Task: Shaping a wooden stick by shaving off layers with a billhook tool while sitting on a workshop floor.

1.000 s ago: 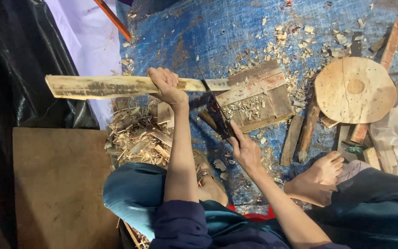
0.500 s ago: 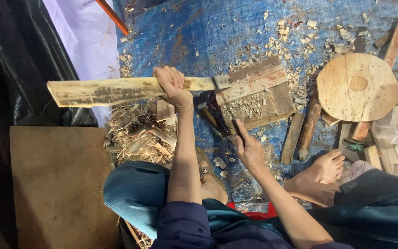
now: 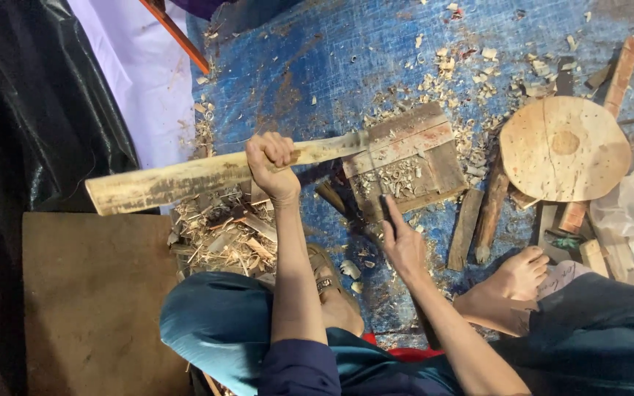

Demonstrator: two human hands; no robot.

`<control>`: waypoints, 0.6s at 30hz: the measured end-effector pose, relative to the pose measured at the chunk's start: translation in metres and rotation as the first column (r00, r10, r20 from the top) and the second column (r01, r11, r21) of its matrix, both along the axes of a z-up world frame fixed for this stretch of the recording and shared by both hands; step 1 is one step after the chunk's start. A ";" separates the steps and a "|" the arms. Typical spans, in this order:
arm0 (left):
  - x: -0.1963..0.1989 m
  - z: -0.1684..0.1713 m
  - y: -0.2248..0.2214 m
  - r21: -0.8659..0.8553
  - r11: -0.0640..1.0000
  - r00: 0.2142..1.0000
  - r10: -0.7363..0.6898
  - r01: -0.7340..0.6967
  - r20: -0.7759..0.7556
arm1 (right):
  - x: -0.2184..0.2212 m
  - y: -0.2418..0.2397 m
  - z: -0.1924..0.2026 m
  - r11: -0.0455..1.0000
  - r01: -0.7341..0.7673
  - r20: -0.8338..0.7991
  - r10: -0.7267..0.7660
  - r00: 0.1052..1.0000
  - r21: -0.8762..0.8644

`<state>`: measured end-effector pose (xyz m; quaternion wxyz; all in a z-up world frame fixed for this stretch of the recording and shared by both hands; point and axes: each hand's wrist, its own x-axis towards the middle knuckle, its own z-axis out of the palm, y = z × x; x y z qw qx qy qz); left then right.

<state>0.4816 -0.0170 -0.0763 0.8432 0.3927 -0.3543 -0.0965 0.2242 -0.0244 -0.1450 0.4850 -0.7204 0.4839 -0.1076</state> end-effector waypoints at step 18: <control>0.011 -0.024 -0.002 -0.156 0.985 0.998 -0.068 0.070 0.017 | -0.001 0.011 -0.022 0.983 -0.082 -0.060 0.073 0.995 -0.161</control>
